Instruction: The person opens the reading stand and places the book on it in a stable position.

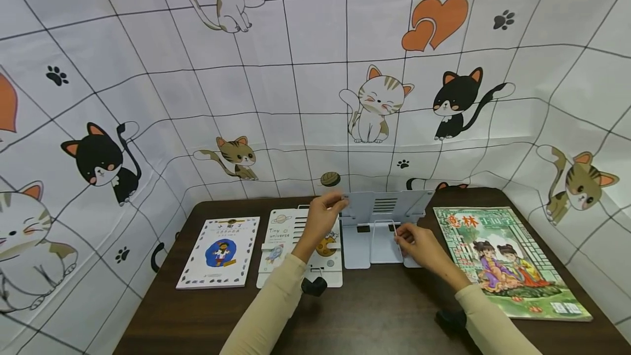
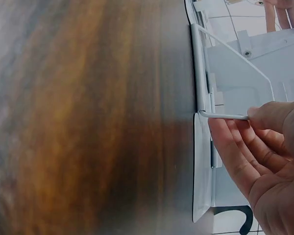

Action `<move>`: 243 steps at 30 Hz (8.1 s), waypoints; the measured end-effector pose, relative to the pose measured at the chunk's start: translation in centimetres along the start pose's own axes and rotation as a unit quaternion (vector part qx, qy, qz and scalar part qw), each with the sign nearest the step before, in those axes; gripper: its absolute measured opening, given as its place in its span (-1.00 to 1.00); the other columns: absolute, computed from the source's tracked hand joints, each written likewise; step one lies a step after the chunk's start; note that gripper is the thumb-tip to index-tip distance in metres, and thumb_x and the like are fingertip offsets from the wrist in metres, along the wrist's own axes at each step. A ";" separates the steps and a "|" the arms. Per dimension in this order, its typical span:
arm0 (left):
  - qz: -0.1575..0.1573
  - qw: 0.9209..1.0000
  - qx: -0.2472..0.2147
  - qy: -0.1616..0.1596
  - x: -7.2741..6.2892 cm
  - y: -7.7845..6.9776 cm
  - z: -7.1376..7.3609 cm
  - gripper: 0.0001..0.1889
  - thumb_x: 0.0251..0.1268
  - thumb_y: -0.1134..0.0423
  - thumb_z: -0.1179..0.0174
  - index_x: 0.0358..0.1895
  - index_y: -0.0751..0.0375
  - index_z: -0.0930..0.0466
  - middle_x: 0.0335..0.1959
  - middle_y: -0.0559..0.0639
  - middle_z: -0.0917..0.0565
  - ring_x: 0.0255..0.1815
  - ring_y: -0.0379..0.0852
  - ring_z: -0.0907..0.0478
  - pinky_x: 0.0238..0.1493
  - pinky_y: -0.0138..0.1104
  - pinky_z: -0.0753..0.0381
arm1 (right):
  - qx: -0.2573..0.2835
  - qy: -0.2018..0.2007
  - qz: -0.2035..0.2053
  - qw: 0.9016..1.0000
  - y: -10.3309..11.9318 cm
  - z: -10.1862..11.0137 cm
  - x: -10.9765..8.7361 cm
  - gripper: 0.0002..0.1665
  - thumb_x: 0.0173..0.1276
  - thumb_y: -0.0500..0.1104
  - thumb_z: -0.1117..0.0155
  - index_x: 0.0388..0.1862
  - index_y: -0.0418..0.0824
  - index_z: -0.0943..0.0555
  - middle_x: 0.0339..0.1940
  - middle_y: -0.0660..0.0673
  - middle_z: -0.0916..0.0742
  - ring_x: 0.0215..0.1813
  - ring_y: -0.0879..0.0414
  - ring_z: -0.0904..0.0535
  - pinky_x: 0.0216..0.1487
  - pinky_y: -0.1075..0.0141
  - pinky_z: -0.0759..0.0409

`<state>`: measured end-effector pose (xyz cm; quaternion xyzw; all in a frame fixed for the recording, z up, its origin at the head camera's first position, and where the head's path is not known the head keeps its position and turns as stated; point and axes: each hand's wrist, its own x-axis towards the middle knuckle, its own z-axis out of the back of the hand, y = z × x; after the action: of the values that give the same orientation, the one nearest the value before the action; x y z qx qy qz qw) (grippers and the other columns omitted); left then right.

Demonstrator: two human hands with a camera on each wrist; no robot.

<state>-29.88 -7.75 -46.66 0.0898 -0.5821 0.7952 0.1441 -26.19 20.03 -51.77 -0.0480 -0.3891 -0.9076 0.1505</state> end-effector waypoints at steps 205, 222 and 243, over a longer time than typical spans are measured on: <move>0.048 0.980 0.180 0.064 5.2 -1.6 -8.5 -0.66 0.60 0.37 -0.20 0.33 0.33 -0.57 0.23 0.16 -0.62 0.24 0.03 -0.62 0.28 -0.20 -0.65 | -0.075 -0.231 0.031 0.970 3.7 2.1 -8.7 -0.64 0.47 -0.22 -0.43 -0.55 0.02 -0.59 -0.76 0.26 -0.56 -0.67 0.49 -0.36 -0.57 0.35 -0.32; 0.031 0.993 0.113 0.006 4.5 0.8 -6.0 -0.84 0.47 0.40 -0.31 0.01 0.31 -0.60 -0.09 0.14 -0.69 -0.13 -0.10 -0.62 -0.11 -0.34 -0.65 | -0.161 -0.191 -0.019 0.968 -1.0 7.0 -3.3 -0.73 0.60 -0.13 -0.28 -0.16 -0.33 -0.75 -0.40 -0.19 -0.80 -0.55 0.14 -0.54 -0.53 0.24 -0.39; 0.091 0.994 0.057 -0.008 3.0 2.5 -3.3 -0.85 0.51 0.28 -0.33 -0.05 0.18 -0.56 -0.14 0.03 -0.66 -0.15 -0.14 -0.62 -0.19 -0.36 -0.61 | -0.141 -0.153 -0.059 0.976 -2.2 6.9 3.2 -0.64 0.66 -0.03 -0.23 0.00 -0.32 -0.73 -0.25 -0.27 -0.81 -0.55 0.07 -0.50 -0.58 0.24 -0.34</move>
<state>-33.50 -4.91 -49.03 0.0507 -0.5427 0.8361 0.0613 -30.14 25.68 -47.81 -0.1842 -0.2775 -0.9425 0.0266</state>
